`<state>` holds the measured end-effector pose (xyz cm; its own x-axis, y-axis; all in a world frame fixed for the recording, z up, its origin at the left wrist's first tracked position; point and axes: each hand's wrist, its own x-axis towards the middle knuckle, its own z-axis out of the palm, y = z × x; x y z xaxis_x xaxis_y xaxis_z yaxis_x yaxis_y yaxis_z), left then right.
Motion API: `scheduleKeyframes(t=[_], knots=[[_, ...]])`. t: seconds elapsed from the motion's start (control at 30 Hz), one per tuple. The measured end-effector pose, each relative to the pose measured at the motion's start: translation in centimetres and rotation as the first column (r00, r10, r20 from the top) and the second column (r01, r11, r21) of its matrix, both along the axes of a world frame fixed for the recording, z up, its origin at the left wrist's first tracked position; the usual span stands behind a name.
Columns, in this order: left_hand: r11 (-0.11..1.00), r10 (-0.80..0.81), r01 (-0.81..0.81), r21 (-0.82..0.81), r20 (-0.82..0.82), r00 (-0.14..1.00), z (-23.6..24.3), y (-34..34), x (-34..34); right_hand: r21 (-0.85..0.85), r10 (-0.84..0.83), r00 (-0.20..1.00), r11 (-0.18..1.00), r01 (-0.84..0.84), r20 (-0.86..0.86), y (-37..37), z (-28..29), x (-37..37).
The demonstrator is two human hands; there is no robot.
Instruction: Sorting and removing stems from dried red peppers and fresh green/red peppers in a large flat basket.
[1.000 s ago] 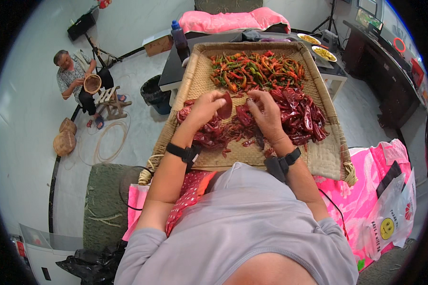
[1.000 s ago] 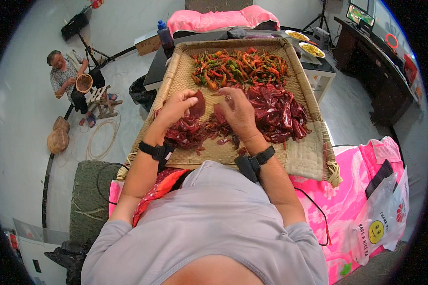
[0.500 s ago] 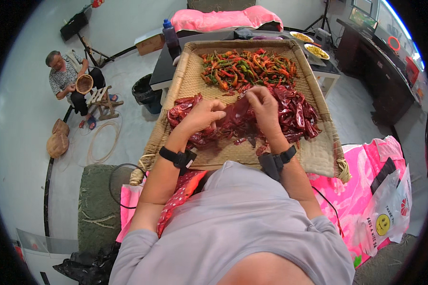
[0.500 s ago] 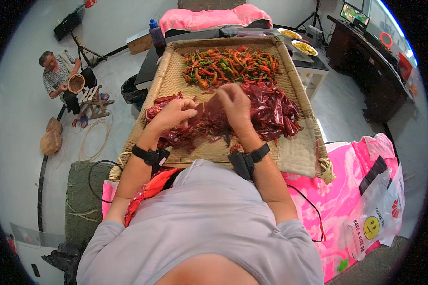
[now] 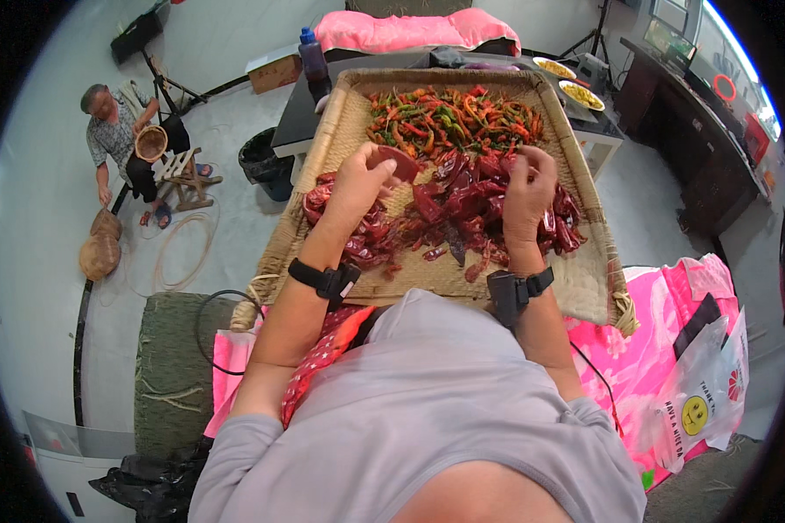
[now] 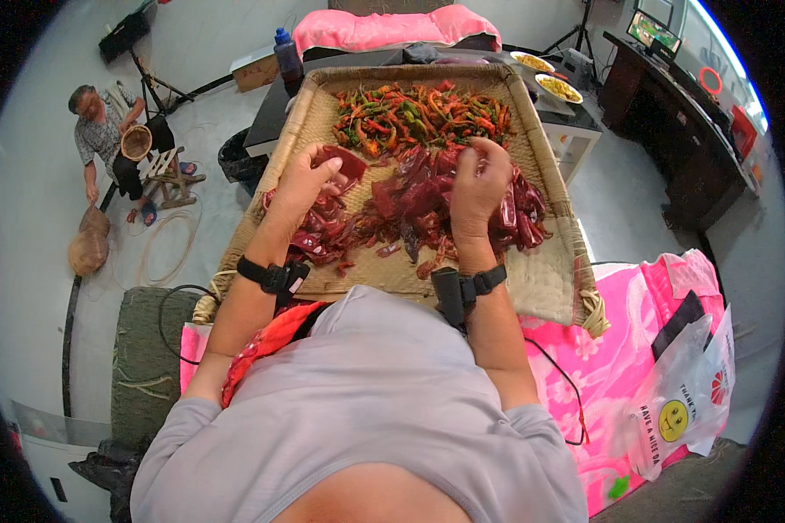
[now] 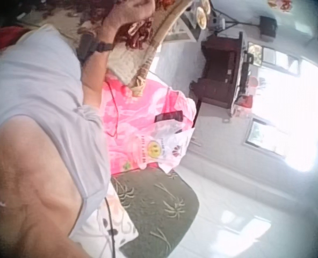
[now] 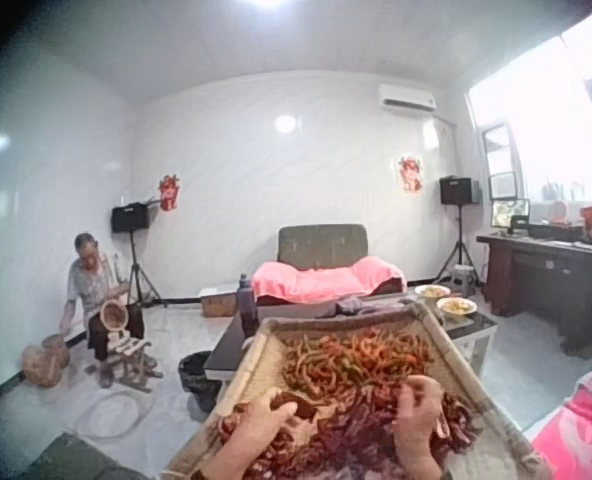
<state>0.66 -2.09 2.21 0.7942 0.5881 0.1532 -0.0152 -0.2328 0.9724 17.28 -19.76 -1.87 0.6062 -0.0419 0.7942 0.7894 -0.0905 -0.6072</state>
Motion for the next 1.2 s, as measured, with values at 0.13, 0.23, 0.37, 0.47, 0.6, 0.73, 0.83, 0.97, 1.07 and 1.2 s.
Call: scheduleKeyframes(t=[0.13, 0.23, 0.37, 0.47, 0.6, 0.73, 0.83, 0.97, 1.07, 1.2], knots=[[0.984, -0.171, 0.173, -0.037, 0.058, 0.984, 0.7, -1.1, 0.4, -0.084, 0.605, 0.747, 0.759, -0.646, -0.276, 2.2, 2.0, -4.4], [0.969, -0.221, 0.224, 0.106, -0.037, 0.975, 1.0, -1.3, 1.1, -0.038, 0.722, 0.613, 0.637, -0.770, -0.321, 3.2, 0.7, -4.5], [0.934, 0.023, -0.006, 0.357, -0.043, 0.999, 0.8, 0.9, 1.6, -0.205, 0.300, 0.954, 0.935, -0.288, 0.026, 1.9, 1.1, -2.6], [0.770, 0.157, 0.020, 0.638, -0.219, 0.963, -2.6, 5.4, 2.2, -0.368, -0.201, 0.977, 0.905, 0.214, 0.074, 0.3, 0.4, -0.6], [0.603, 0.273, 0.339, 0.722, -0.587, 0.762, -3.2, 5.1, 2.6, -0.451, -0.352, 0.936, 0.831, 0.325, 0.027, -0.3, -2.2, 0.7], [0.577, 0.302, 0.551, 0.603, -0.784, 0.543, -4.3, 5.7, 2.9, -0.421, -0.307, 0.951, 0.857, 0.296, 0.042, 0.3, -1.9, 0.3], [0.535, 0.342, 0.567, 0.627, -0.774, 0.534, -4.9, 5.3, 2.7, -0.408, -0.231, 0.973, 0.887, 0.218, 0.018, 0.5, -2.0, 0.1], [0.491, 0.371, 0.525, 0.696, -0.712, 0.596, -6.0, 6.5, 2.9, -0.392, -0.172, 0.985, 0.906, 0.162, 0.010, 0.6, -2.2, 0.2], [0.474, 0.398, 0.354, 0.806, -0.555, 0.731, -6.4, 7.5, 2.9, -0.396, -0.166, 0.986, 0.904, 0.161, 0.021, 0.5, -2.0, 0.1], [0.528, 0.202, 0.133, 0.839, -0.276, 0.940, -6.5, 8.9, 1.4, -0.301, -0.149, 0.977, 0.934, 0.190, 0.155, 0.4, -1.5, -0.2]])
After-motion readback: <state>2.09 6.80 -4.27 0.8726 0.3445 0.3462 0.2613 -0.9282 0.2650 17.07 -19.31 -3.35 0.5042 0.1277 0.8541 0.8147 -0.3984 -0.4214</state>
